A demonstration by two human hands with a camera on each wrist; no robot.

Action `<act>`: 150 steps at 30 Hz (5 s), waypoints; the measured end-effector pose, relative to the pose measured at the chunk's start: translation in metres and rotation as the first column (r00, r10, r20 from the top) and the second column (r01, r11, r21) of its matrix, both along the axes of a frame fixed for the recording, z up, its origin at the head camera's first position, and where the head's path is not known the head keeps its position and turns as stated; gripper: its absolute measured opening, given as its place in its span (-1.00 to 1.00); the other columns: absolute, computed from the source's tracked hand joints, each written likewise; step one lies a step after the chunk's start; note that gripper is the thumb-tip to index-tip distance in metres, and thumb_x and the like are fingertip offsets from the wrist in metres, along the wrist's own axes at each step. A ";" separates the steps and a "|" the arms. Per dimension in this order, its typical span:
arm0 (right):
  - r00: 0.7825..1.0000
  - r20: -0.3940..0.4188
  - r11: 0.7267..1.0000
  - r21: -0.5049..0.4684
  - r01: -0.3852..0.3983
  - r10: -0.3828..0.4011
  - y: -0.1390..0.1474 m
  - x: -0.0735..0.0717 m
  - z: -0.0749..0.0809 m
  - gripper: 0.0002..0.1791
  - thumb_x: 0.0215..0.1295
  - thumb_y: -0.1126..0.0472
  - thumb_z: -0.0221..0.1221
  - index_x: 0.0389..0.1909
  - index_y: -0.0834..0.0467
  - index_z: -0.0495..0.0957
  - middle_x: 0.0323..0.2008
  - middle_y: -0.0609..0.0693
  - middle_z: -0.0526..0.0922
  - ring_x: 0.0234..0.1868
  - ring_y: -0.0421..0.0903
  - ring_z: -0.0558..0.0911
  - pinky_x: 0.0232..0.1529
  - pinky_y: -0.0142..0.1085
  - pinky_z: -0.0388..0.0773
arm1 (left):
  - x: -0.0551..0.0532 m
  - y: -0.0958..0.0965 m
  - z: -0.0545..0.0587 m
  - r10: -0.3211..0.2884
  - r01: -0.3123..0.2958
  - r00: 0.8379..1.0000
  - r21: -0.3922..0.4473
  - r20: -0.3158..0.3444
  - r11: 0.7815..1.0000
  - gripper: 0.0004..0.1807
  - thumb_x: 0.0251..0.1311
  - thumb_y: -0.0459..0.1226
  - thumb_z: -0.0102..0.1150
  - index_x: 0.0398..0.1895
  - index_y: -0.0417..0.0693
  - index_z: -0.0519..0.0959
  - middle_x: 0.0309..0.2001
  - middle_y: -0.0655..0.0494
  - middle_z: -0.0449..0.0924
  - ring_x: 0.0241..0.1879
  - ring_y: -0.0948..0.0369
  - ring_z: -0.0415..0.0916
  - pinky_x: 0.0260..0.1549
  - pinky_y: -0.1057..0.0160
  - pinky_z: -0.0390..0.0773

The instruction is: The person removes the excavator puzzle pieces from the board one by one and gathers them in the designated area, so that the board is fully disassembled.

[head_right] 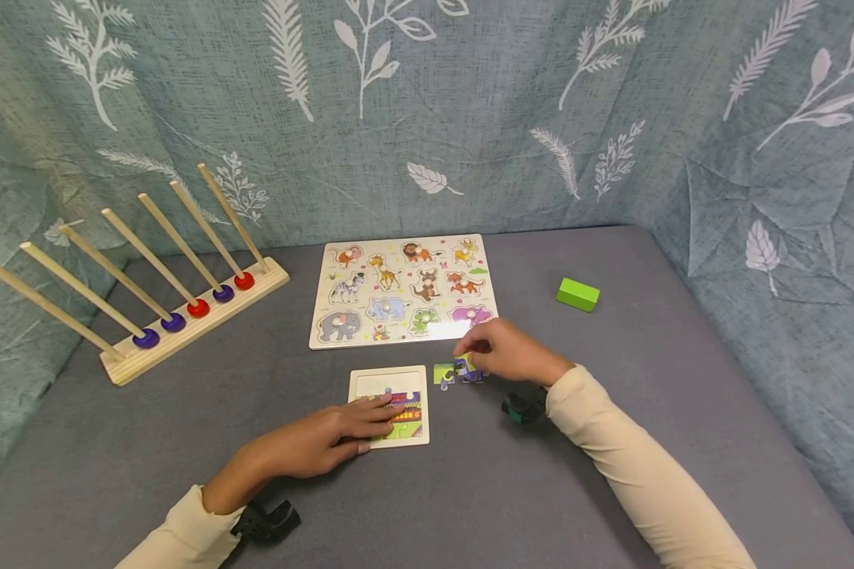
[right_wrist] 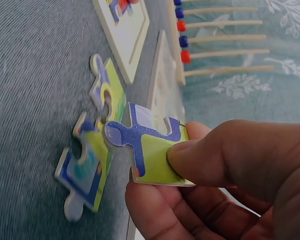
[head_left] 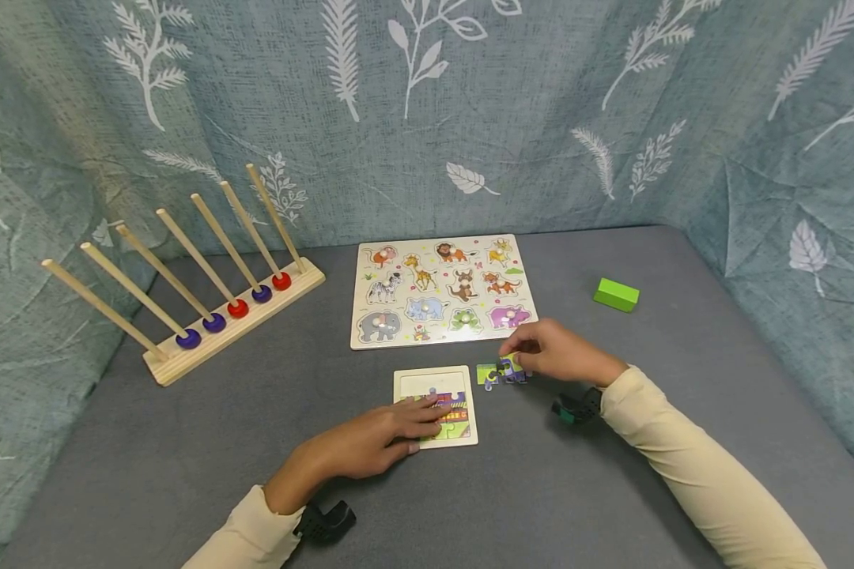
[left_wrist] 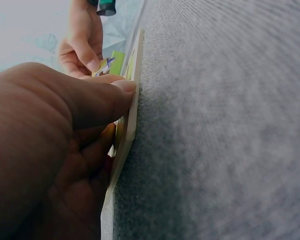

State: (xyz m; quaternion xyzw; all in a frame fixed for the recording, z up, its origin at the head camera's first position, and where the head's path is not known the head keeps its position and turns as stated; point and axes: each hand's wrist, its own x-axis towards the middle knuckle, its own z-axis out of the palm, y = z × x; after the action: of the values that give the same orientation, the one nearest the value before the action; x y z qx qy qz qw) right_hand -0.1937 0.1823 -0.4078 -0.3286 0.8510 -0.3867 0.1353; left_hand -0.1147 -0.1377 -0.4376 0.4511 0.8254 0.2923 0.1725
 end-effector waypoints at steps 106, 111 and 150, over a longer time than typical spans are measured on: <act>0.984 0.011 0.982 0.063 -0.180 0.180 -0.075 -0.008 0.003 -0.84 0.33 0.32 0.22 -0.15 0.25 0.72 -0.25 -0.05 0.73 -0.32 -0.31 0.62 -0.28 -0.40 0.57 | 0.019 0.016 0.003 -0.029 0.019 0.975 -0.049 -0.219 0.999 -0.53 0.40 -0.45 -0.01 0.36 -0.19 0.38 0.42 -0.01 0.25 0.41 0.11 0.14 0.28 0.12 0.27; 0.974 0.040 0.974 0.023 -0.226 0.225 -0.084 -0.008 0.000 -0.83 0.34 0.35 0.20 -0.14 0.28 0.71 -0.26 -0.01 0.74 -0.26 -0.28 0.66 -0.21 -0.40 0.58 | 0.017 0.015 0.000 -0.041 0.040 0.972 -0.007 -0.231 0.999 -0.53 0.36 -0.49 0.02 0.33 -0.23 0.40 0.39 -0.06 0.28 0.39 0.07 0.18 0.27 0.11 0.30; 0.930 0.185 0.948 -0.032 -0.317 0.317 -0.115 -0.005 -0.008 -0.80 0.32 0.36 0.22 -0.08 0.33 0.67 -0.26 0.01 0.74 -0.27 -0.30 0.67 -0.19 -0.41 0.59 | 0.024 0.020 0.004 -0.026 -0.015 0.950 -0.129 -0.311 0.992 -0.40 0.24 -0.58 0.10 0.37 -0.21 0.35 0.39 -0.01 0.29 0.39 0.14 0.17 0.26 0.17 0.30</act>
State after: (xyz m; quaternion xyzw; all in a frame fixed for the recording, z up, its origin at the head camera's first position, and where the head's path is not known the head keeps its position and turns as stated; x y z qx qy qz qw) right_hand -0.1987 0.0671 -0.4154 -0.4239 0.7698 -0.3899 0.2752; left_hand -0.0909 -0.1181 -0.4333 0.4818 0.8583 0.1624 0.0696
